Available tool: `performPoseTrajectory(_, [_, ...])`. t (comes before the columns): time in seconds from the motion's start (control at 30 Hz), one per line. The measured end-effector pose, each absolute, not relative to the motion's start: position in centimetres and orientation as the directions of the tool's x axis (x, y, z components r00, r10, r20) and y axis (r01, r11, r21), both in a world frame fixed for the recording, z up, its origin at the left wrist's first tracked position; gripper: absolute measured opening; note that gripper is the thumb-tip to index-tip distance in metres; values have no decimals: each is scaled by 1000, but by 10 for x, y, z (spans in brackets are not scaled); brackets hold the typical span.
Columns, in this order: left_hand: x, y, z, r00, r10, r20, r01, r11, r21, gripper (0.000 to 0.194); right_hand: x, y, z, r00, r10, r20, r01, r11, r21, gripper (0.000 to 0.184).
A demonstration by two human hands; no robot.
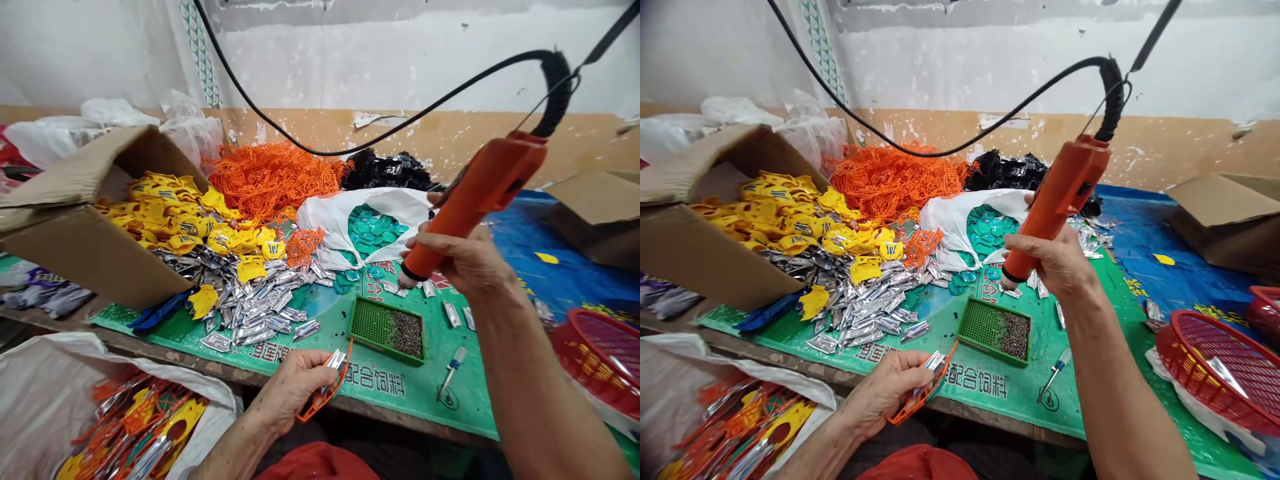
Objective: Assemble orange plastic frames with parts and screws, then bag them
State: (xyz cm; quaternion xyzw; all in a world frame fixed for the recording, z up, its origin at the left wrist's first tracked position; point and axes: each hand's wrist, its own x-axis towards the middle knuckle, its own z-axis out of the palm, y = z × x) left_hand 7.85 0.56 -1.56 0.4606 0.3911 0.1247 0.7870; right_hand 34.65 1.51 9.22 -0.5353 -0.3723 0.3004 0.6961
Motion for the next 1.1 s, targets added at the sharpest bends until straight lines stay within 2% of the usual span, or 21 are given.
performPoseTrajectory(0.13, [79, 8, -19, 675, 524, -519, 150, 592, 792, 26, 320, 3, 81, 616, 728, 300, -17, 393, -919, 41])
performPoseTrajectory(0.2, [79, 9, -21, 690, 511, -513, 142, 599, 788, 26, 311, -3, 71, 659, 686, 308, 4, 407, -913, 38])
performPoseTrajectory(0.4, [81, 9, -19, 717, 495, -491, 145, 583, 799, 25, 311, -15, 35, 732, 624, 275, 92, 309, -946, 15])
performPoseTrajectory(0.77, [85, 7, -10, 712, 508, -485, 225, 489, 843, 23, 315, -13, 13, 777, 566, 274, 139, 271, -953, 15])
performPoseTrajectory(1.1, [88, 9, -6, 729, 470, -498, 265, 478, 838, 21, 317, -12, 5, 775, 569, 277, 149, 261, -954, 13])
